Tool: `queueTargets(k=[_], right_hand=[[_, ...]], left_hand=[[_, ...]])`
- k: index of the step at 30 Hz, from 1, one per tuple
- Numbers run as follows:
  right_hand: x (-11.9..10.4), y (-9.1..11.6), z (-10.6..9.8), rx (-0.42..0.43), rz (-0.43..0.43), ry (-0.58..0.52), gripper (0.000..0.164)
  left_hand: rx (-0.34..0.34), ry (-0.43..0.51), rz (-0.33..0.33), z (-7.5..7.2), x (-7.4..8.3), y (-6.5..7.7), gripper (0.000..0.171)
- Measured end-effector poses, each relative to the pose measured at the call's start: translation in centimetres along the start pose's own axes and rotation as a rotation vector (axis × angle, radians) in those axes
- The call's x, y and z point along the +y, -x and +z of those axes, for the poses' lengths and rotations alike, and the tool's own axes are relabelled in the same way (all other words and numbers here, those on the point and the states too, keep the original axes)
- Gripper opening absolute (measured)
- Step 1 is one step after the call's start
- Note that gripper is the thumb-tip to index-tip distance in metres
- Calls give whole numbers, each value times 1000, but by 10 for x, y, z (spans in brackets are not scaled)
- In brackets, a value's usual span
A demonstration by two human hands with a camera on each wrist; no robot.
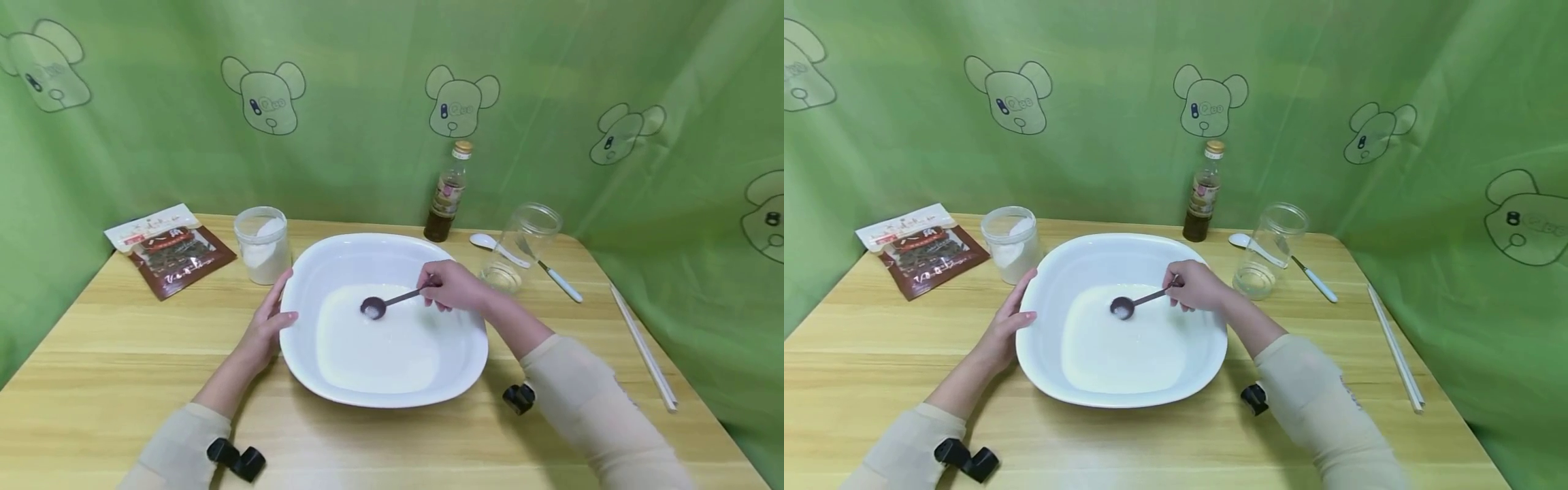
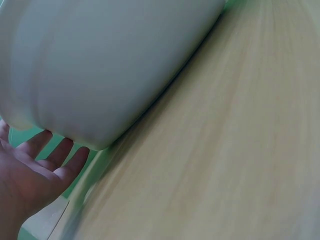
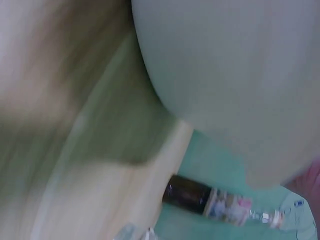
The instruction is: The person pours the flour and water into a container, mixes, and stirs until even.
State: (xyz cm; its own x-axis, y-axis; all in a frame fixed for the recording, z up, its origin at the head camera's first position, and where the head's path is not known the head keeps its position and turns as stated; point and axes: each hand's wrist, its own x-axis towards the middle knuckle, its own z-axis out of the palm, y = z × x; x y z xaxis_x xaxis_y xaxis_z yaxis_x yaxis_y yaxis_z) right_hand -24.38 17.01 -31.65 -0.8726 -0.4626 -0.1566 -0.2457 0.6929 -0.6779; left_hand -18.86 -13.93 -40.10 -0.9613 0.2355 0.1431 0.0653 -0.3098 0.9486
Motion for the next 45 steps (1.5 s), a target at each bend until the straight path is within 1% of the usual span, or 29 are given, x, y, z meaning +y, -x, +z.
queueTargets(k=[3,7,9,11,13,15,19,21,24,27,29,32,35,41,43,45], right_hand=[[-5,-5,11,-77,-36,-33,5],[-12,2,18,-208,-68,-52,5],[-15,9,16,-258,-85,-22,5],[-15,17,12,-274,-94,34,5],[-14,23,6,-261,-94,97,4],[-11,28,0,-227,-83,146,3],[-5,28,-7,-146,-79,181,3],[-4,23,-7,-111,-94,167,4],[-4,13,-1,-73,-123,81,4],[-5,3,6,-61,-156,-19,5],[-5,0,9,-65,-169,-56,4],[-5,1,9,-65,-161,-53,5],[-2,6,2,-40,-152,-10,7],[6,13,-13,72,-120,83,6],[6,11,-12,105,-102,87,9],[4,6,-9,118,-85,78,10]], left_hand=[[3,-1,3,0,-1,0,73],[-4,-4,4,0,-3,0,72],[-2,-9,4,0,-3,0,72],[0,-12,6,0,-3,0,72],[1,-15,7,-1,-3,-1,72],[-1,-14,8,-1,-2,-1,72],[-5,-8,9,-1,-1,-1,71],[-5,-8,8,-1,-1,-1,72],[1,-7,7,-1,0,0,72],[0,-5,10,-1,-1,0,72],[-2,-5,14,-1,-1,0,72],[-6,-4,11,-1,-1,-1,72],[-2,-5,1,0,-1,-1,72],[-2,-6,1,0,0,-1,72],[-2,-5,3,-1,-1,-1,72],[0,-1,1,-1,-1,0,72]])
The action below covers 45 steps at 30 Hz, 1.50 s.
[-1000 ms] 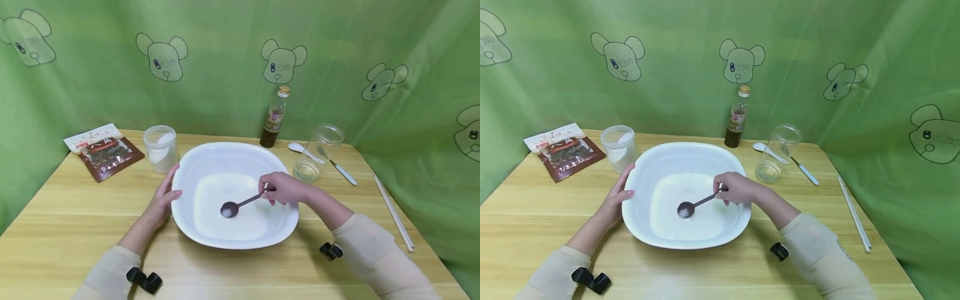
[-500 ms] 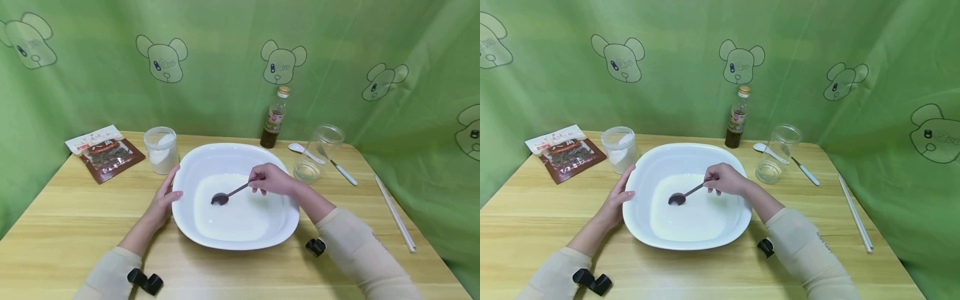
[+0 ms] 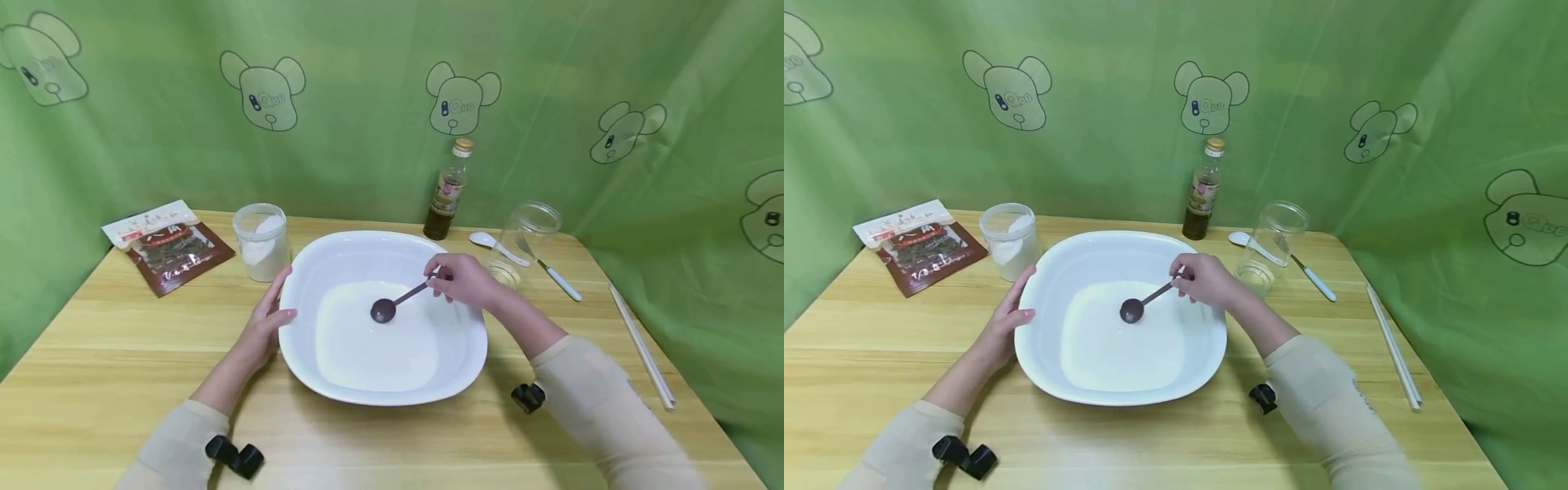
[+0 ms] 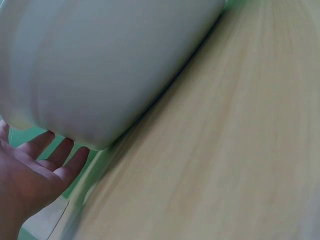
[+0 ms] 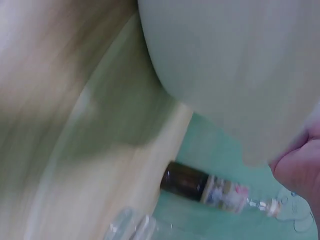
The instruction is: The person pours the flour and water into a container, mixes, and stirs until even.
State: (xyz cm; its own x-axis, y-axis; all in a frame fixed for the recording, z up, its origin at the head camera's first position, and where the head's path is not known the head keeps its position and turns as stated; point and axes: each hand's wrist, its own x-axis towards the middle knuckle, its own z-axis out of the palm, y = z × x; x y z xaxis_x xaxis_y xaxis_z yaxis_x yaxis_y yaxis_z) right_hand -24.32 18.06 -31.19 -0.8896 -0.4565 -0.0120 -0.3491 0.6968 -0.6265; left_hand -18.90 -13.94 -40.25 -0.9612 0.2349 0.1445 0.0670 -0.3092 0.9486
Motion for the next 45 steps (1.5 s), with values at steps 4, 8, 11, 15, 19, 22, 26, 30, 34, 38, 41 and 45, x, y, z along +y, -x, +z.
queueTargets(k=[4,8,11,15,19,22,26,30,34,38,41,45], right_hand=[[-6,-9,14,-39,6,-59,8],[-15,-9,25,-125,-16,-121,7],[-17,-2,26,-194,-21,-126,8],[-12,11,14,-231,10,-103,10],[-3,16,-4,-132,31,-53,9],[1,11,-12,-43,42,-39,9],[5,-3,-6,7,59,-85,10],[0,-12,12,-24,39,-121,8],[-9,-9,27,-146,7,-144,8],[-13,3,24,-299,-15,-155,6],[-14,14,11,-383,-22,-125,6],[-10,23,-9,-363,-25,-13,8]], left_hand=[[2,2,-6,0,-1,1,72],[4,-2,-4,-1,-1,1,72],[5,-5,0,-1,-1,0,72],[1,-10,1,-1,-1,-1,72],[1,-15,2,-1,0,-2,72],[4,-14,0,-1,1,-2,72],[4,-9,-4,-1,0,-1,73],[1,-2,1,0,0,-1,73],[-2,3,3,1,-1,-1,73],[1,4,6,0,-1,0,73],[4,5,7,-1,-1,0,73],[2,3,3,-1,-1,-1,73]])
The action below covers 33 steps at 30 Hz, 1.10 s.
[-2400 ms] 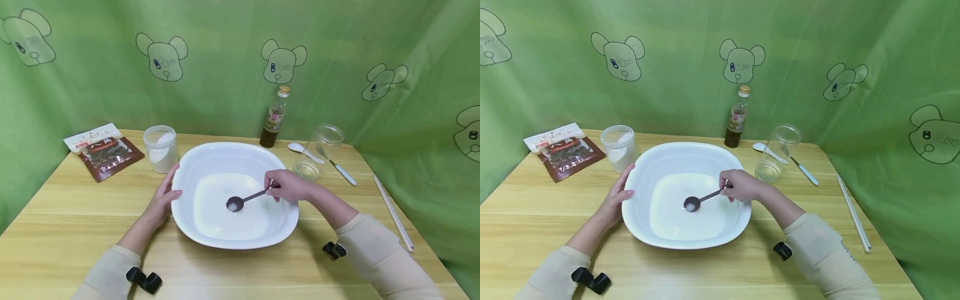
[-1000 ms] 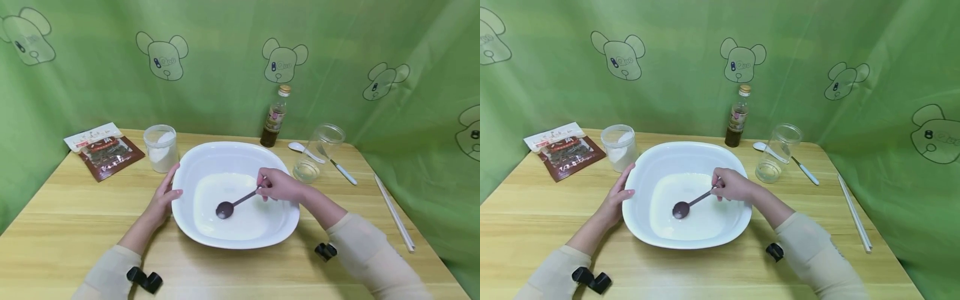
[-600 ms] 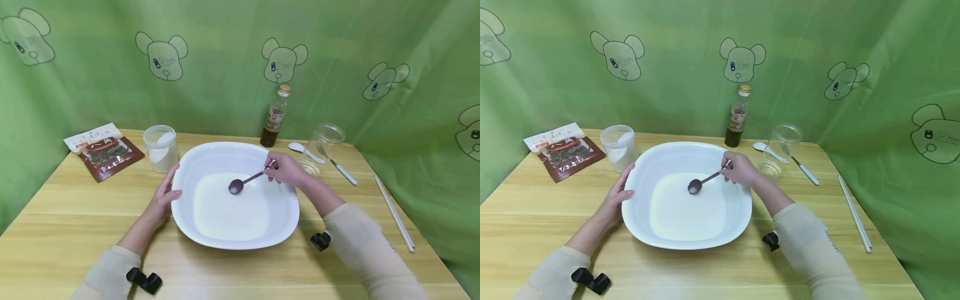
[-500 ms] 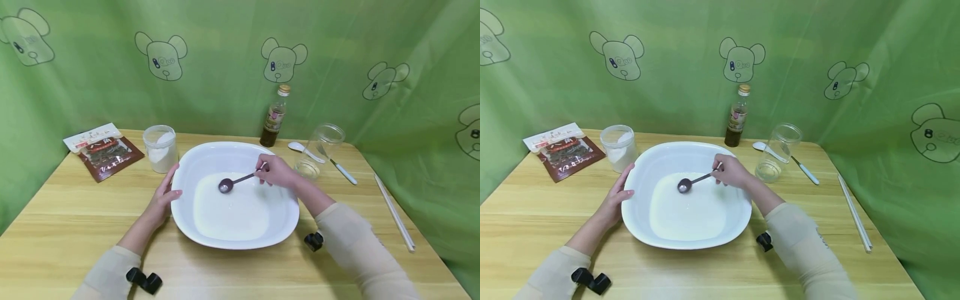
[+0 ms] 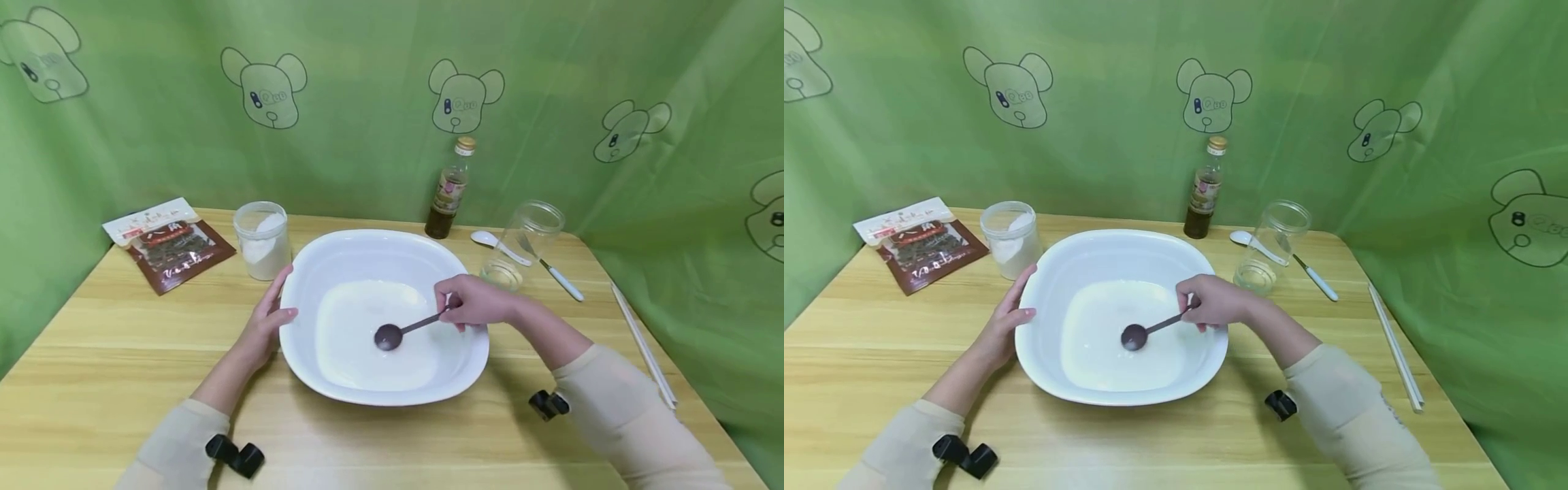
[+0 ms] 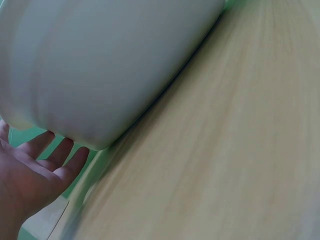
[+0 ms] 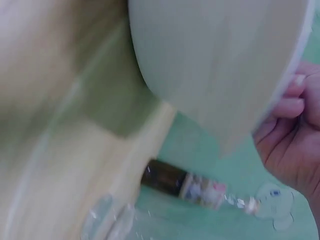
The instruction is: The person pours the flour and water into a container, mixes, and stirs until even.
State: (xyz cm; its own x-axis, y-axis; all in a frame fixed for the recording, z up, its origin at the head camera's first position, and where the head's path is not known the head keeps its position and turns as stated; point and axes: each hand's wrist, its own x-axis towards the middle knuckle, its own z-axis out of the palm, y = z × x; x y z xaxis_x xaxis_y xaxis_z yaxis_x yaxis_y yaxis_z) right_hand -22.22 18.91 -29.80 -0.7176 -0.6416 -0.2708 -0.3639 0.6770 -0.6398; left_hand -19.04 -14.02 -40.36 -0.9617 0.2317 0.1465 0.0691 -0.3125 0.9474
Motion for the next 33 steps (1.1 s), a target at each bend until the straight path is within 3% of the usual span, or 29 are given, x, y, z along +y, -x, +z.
queueTargets(k=[6,11,16,21,24,29,33], right_hand=[[8,-7,-14,164,52,161,8],[10,-35,-3,216,41,59,4],[0,-49,14,126,-16,-74,3],[-12,-33,19,-18,-37,-74,3],[-12,-15,14,-48,-44,-23,6],[-1,5,-3,38,6,77,7],[10,3,-15,145,85,107,3]], left_hand=[[-6,7,-4,0,0,0,72],[-2,9,-6,1,-1,1,73],[2,10,-14,2,-1,2,73],[4,3,-12,1,-1,1,73],[1,7,-13,0,0,0,73],[-7,10,-7,0,1,-1,73],[-6,8,-3,0,1,0,73]])
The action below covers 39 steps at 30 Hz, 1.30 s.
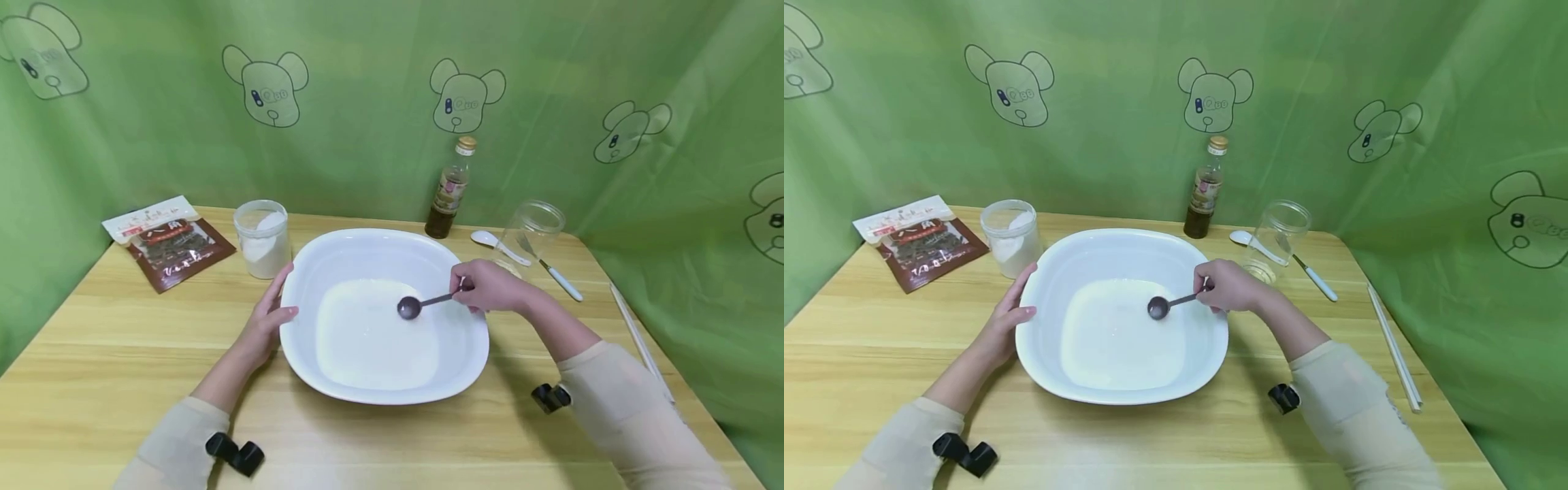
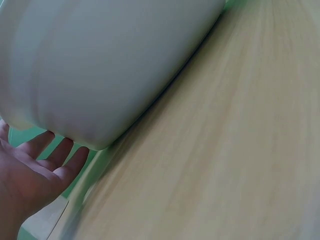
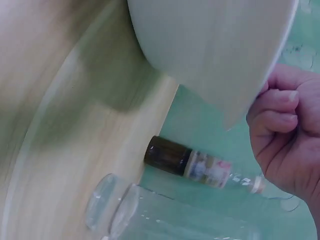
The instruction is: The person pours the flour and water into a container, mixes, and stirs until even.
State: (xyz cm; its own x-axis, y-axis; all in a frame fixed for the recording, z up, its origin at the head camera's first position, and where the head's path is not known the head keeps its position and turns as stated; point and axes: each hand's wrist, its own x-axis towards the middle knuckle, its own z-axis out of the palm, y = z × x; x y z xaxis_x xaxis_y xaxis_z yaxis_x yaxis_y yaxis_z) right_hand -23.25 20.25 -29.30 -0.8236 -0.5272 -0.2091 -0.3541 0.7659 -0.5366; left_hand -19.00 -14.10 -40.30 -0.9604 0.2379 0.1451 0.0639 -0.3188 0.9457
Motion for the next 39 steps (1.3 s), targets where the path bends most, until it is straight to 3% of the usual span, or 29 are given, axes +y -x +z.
queueTargets(k=[5,9,13,17,22,26,32,39], right_hand=[[3,-21,4,126,50,-21,5],[-4,-41,19,141,34,-124,5],[-15,-54,36,53,-7,-266,5],[-24,-51,45,-87,-28,-346,6],[-25,-26,40,-258,-57,-317,3],[-18,0,24,-284,-75,-234,7],[-8,14,-6,-102,2,-62,6],[-1,-19,1,104,115,-67,6]], left_hand=[[-4,-2,-8,1,1,1,73],[1,1,-2,2,2,1,72],[4,-5,2,2,2,2,71],[1,2,8,2,2,3,72],[0,6,8,3,2,2,72],[-3,3,7,2,3,2,72],[2,-16,13,1,4,0,71],[6,-1,-1,1,2,1,72]])
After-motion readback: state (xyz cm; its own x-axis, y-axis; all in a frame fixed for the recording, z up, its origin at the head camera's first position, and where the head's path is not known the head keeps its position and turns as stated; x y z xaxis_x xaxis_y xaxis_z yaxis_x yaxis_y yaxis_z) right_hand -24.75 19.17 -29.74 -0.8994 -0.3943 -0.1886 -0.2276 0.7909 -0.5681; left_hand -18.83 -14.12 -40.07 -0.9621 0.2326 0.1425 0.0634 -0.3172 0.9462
